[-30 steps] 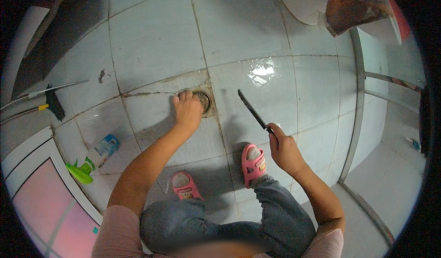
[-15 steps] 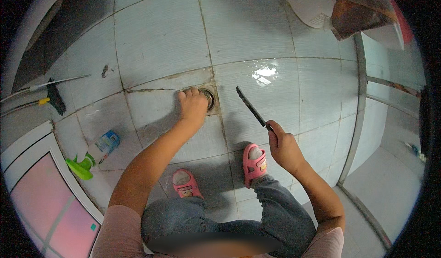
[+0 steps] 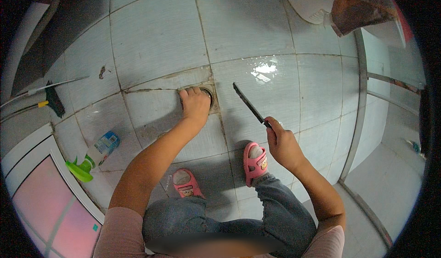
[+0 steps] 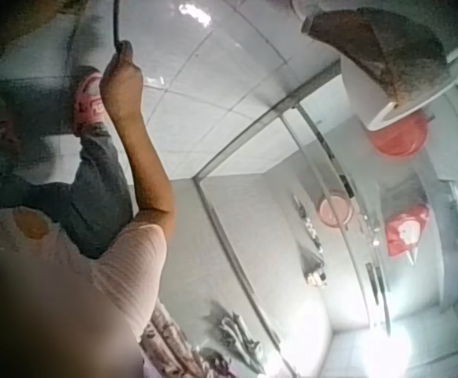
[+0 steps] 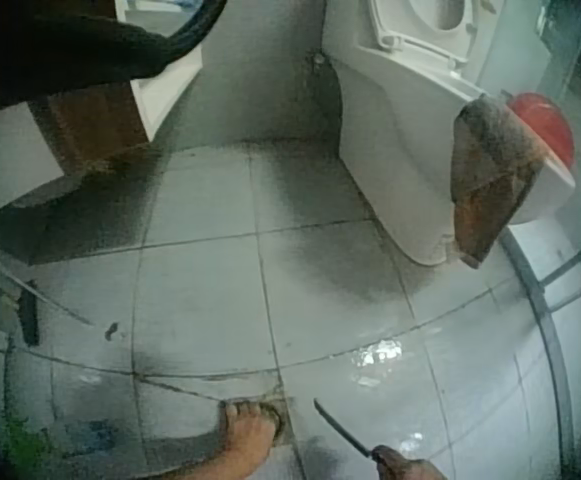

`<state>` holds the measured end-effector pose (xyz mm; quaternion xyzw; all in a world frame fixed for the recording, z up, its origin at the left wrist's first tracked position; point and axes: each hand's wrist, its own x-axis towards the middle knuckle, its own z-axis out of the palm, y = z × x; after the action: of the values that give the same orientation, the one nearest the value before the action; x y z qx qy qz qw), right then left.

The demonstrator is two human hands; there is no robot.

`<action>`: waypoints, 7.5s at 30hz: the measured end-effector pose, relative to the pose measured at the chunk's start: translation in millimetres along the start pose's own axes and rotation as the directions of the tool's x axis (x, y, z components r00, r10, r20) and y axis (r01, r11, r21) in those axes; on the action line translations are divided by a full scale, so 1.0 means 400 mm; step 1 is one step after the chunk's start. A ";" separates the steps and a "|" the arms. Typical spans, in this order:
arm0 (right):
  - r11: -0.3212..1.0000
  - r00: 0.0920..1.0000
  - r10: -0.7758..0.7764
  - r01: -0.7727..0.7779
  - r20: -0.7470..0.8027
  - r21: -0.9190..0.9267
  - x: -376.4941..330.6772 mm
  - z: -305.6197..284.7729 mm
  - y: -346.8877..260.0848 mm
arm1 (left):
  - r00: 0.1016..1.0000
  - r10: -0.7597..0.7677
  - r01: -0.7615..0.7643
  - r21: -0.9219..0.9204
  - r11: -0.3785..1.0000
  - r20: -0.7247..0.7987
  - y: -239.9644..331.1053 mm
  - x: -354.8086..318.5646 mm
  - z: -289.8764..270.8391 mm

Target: The person scrubs the grout lines and floor tiles around a bathroom drain using a scraper and a spray bottle. They remove the drain cover, scrape out debris from the drain opening, and place the cover aside. The person then moves to the sink area and fills a bowl with water.

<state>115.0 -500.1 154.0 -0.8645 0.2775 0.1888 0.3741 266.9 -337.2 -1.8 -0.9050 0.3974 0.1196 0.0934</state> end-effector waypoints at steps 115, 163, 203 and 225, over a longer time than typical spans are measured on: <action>0.831 0.884 -0.425 0.466 0.194 -0.305 0.153 0.415 -0.155 | 0.888 -0.459 0.405 -0.454 0.794 -0.010 -0.345 -0.329 0.034; 0.774 0.871 -0.450 0.491 0.199 -0.399 0.149 0.406 -0.204 | 0.880 -0.474 0.363 -0.588 0.723 -0.039 -0.437 -0.321 0.072; 0.872 0.907 -0.387 0.418 0.167 -0.254 0.156 0.376 -0.157 | 0.957 -0.203 0.278 -0.456 0.845 0.207 -0.436 -0.222 0.023; 0.931 0.938 -0.346 0.346 0.016 -0.116 0.178 0.338 -0.172 | 0.975 -0.198 0.221 -0.376 0.900 0.101 -0.402 -0.218 0.048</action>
<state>196.7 -383.5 65.6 -0.9208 0.1103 0.1337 0.3494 326.3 -164.1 17.4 -0.9391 0.2634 0.2117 -0.0620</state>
